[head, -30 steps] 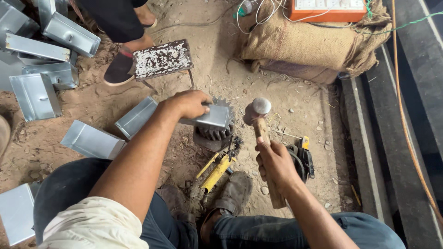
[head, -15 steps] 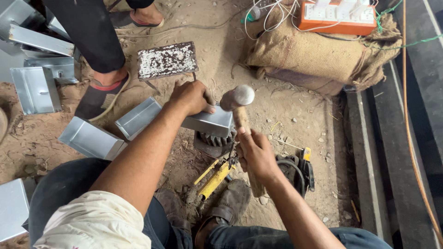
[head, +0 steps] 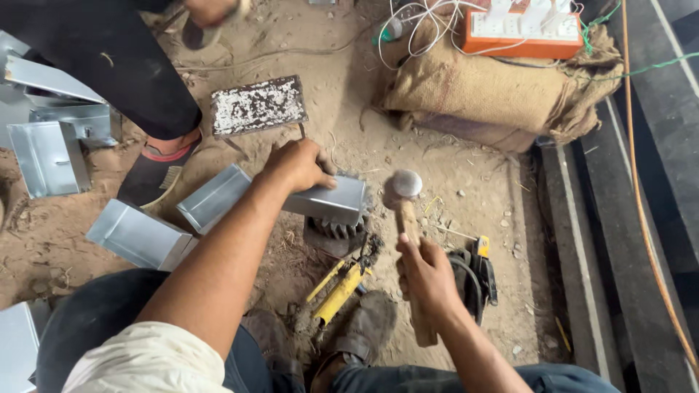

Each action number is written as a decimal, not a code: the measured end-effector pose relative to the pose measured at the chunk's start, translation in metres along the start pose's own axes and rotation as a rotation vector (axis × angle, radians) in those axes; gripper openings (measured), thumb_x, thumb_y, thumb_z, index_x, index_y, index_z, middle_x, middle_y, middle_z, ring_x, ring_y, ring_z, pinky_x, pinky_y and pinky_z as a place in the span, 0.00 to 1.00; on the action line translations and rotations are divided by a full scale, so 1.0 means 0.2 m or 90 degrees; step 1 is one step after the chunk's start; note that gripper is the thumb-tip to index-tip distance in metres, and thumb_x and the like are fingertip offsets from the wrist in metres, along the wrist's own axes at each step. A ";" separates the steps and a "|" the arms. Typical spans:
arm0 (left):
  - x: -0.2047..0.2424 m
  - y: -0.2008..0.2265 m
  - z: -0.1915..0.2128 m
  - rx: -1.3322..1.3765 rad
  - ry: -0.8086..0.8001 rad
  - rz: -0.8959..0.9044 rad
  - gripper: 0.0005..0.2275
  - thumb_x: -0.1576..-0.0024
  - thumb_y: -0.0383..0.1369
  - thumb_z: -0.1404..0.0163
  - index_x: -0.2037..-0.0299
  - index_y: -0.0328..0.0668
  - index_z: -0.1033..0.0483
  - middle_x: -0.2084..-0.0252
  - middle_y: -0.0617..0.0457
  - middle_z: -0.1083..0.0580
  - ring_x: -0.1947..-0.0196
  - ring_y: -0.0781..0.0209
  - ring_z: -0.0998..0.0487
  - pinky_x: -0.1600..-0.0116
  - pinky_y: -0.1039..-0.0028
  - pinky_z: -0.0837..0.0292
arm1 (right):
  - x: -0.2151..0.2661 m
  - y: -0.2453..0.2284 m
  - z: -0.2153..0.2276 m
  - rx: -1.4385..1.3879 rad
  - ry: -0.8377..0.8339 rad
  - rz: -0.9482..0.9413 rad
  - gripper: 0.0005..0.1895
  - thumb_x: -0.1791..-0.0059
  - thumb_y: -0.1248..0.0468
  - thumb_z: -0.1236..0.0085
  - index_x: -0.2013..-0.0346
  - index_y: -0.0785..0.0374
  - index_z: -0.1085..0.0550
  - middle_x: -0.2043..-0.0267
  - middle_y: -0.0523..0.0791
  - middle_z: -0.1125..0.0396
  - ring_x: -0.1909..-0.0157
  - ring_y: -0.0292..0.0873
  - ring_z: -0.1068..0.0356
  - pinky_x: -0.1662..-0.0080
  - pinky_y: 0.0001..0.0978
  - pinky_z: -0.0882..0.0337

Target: The person welds the seams of rectangular metal boxes using a handheld welding torch, creating bright sparks. They occasionally use a hammer to tap the welded joints and reposition the boxes on a metal stand. The person works on multiple boxes sequentially in a workshop setting.

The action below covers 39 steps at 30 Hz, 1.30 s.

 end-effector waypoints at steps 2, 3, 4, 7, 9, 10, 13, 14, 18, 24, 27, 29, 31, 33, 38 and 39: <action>0.00 -0.01 -0.02 -0.013 -0.016 0.009 0.15 0.59 0.40 0.30 0.60 0.59 0.14 0.56 0.56 0.17 0.54 0.59 0.17 0.44 0.68 0.27 | -0.04 0.16 0.07 0.014 0.025 -0.054 0.18 0.47 0.50 0.48 0.64 0.64 0.32 0.77 0.41 0.38 0.80 0.36 0.40 0.77 0.33 0.36; 0.01 -0.01 -0.04 -0.018 -0.025 0.012 0.15 0.58 0.39 0.31 0.60 0.58 0.14 0.56 0.55 0.17 0.54 0.58 0.16 0.44 0.68 0.27 | -0.07 0.24 0.11 0.024 0.020 -0.078 0.18 0.47 0.51 0.47 0.64 0.65 0.32 0.77 0.42 0.38 0.80 0.36 0.40 0.76 0.34 0.35; 0.00 0.00 -0.03 -0.013 -0.018 0.012 0.15 0.59 0.39 0.30 0.60 0.58 0.14 0.56 0.55 0.17 0.53 0.58 0.17 0.43 0.67 0.28 | -0.13 0.30 0.12 0.028 0.018 -0.097 0.18 0.47 0.51 0.46 0.64 0.65 0.32 0.76 0.42 0.37 0.79 0.37 0.40 0.76 0.34 0.35; -0.02 0.01 0.00 -0.008 0.005 0.007 0.16 0.60 0.38 0.29 0.61 0.56 0.14 0.56 0.55 0.17 0.53 0.57 0.18 0.42 0.66 0.30 | -0.28 0.54 0.10 -0.057 -0.009 -0.193 0.14 0.47 0.54 0.46 0.62 0.64 0.30 0.76 0.42 0.36 0.78 0.37 0.39 0.74 0.35 0.33; 0.00 0.01 0.00 -0.006 0.010 -0.001 0.17 0.61 0.37 0.28 0.60 0.56 0.14 0.56 0.54 0.18 0.53 0.57 0.18 0.44 0.67 0.28 | -0.34 0.73 0.06 -0.055 0.006 -0.258 0.16 0.46 0.55 0.45 0.62 0.67 0.31 0.76 0.44 0.37 0.79 0.39 0.39 0.75 0.35 0.34; 0.02 0.01 0.00 -0.013 0.008 0.005 0.16 0.60 0.38 0.29 0.60 0.56 0.14 0.56 0.54 0.18 0.54 0.57 0.18 0.45 0.67 0.27 | -0.36 0.81 0.04 -0.050 0.011 -0.289 0.16 0.46 0.55 0.44 0.63 0.68 0.31 0.77 0.44 0.37 0.79 0.40 0.39 0.75 0.35 0.34; 0.03 0.04 0.00 -0.026 0.012 0.020 0.15 0.59 0.39 0.30 0.61 0.57 0.14 0.56 0.56 0.17 0.54 0.57 0.17 0.46 0.66 0.26 | -0.42 0.99 0.02 0.038 -0.013 -0.278 0.19 0.46 0.55 0.44 0.65 0.73 0.28 0.78 0.48 0.36 0.80 0.44 0.39 0.77 0.37 0.37; 0.03 0.04 0.00 -0.028 0.014 0.026 0.15 0.59 0.39 0.30 0.61 0.57 0.14 0.56 0.56 0.18 0.54 0.57 0.18 0.46 0.66 0.26 | -0.43 1.03 -0.01 0.032 -0.006 -0.287 0.18 0.46 0.56 0.44 0.65 0.71 0.28 0.77 0.47 0.36 0.80 0.44 0.39 0.77 0.38 0.37; 0.02 0.02 -0.02 -0.026 0.003 0.040 0.15 0.58 0.40 0.30 0.60 0.58 0.14 0.56 0.57 0.18 0.55 0.58 0.18 0.47 0.66 0.26 | -0.45 1.07 -0.08 0.172 0.025 -0.315 0.17 0.46 0.54 0.44 0.61 0.68 0.28 0.71 0.50 0.30 0.72 0.47 0.30 0.70 0.42 0.28; -0.02 -0.07 -0.05 0.029 0.036 -0.063 0.17 0.60 0.38 0.31 0.59 0.55 0.14 0.58 0.53 0.17 0.57 0.57 0.17 0.49 0.67 0.25 | -0.38 0.90 -0.04 0.616 -0.043 -0.051 0.22 0.49 0.48 0.50 0.54 0.60 0.22 0.53 0.58 0.26 0.50 0.63 0.26 0.49 0.57 0.27; -0.03 -0.09 -0.07 -0.010 0.050 -0.088 0.17 0.58 0.41 0.30 0.59 0.51 0.14 0.60 0.48 0.18 0.59 0.53 0.16 0.51 0.66 0.24 | -0.49 0.68 0.19 0.718 0.020 -0.049 0.27 0.49 0.40 0.47 0.54 0.60 0.21 0.53 0.59 0.27 0.50 0.61 0.27 0.48 0.53 0.26; -0.05 -0.09 -0.07 -0.043 0.045 -0.063 0.18 0.59 0.41 0.29 0.59 0.51 0.14 0.60 0.48 0.18 0.58 0.52 0.17 0.50 0.64 0.24 | -0.65 0.49 0.42 0.596 0.134 -0.070 0.21 0.51 0.42 0.43 0.55 0.53 0.20 0.55 0.50 0.25 0.52 0.52 0.24 0.49 0.47 0.26; -0.05 -0.09 -0.04 -0.050 0.050 -0.038 0.17 0.59 0.41 0.29 0.59 0.52 0.14 0.59 0.48 0.18 0.58 0.52 0.17 0.50 0.63 0.25 | -0.75 0.36 0.68 0.536 0.245 0.071 0.13 0.49 0.53 0.42 0.58 0.56 0.18 0.62 0.52 0.23 0.60 0.50 0.22 0.54 0.43 0.24; 0.01 -0.11 -0.07 -0.020 0.045 -0.014 0.16 0.57 0.42 0.31 0.58 0.54 0.14 0.59 0.50 0.17 0.58 0.52 0.17 0.51 0.63 0.24 | -0.80 0.39 0.91 0.534 0.303 0.124 0.13 0.54 0.54 0.36 0.60 0.57 0.17 0.60 0.52 0.24 0.59 0.49 0.24 0.55 0.40 0.26; 0.00 -0.06 -0.04 -0.049 0.073 -0.029 0.18 0.58 0.43 0.30 0.58 0.54 0.14 0.58 0.49 0.18 0.56 0.51 0.18 0.49 0.63 0.25 | -0.88 0.82 1.25 0.538 0.295 -0.219 0.26 0.54 0.45 0.35 0.55 0.64 0.20 0.58 0.54 0.23 0.61 0.50 0.20 0.58 0.42 0.22; 0.00 -0.05 -0.02 -0.064 0.075 -0.041 0.18 0.59 0.43 0.29 0.58 0.54 0.14 0.58 0.48 0.18 0.55 0.50 0.18 0.49 0.63 0.25 | -0.94 0.87 1.24 0.509 0.275 -0.235 0.28 0.56 0.43 0.36 0.52 0.60 0.21 0.56 0.54 0.24 0.60 0.52 0.21 0.58 0.44 0.21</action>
Point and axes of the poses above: each hand's wrist, its own x-axis away from the middle knuckle, its own z-axis out of the back of the hand, y = z × x, the point moved 1 cm from there along -x, towards the middle knuckle
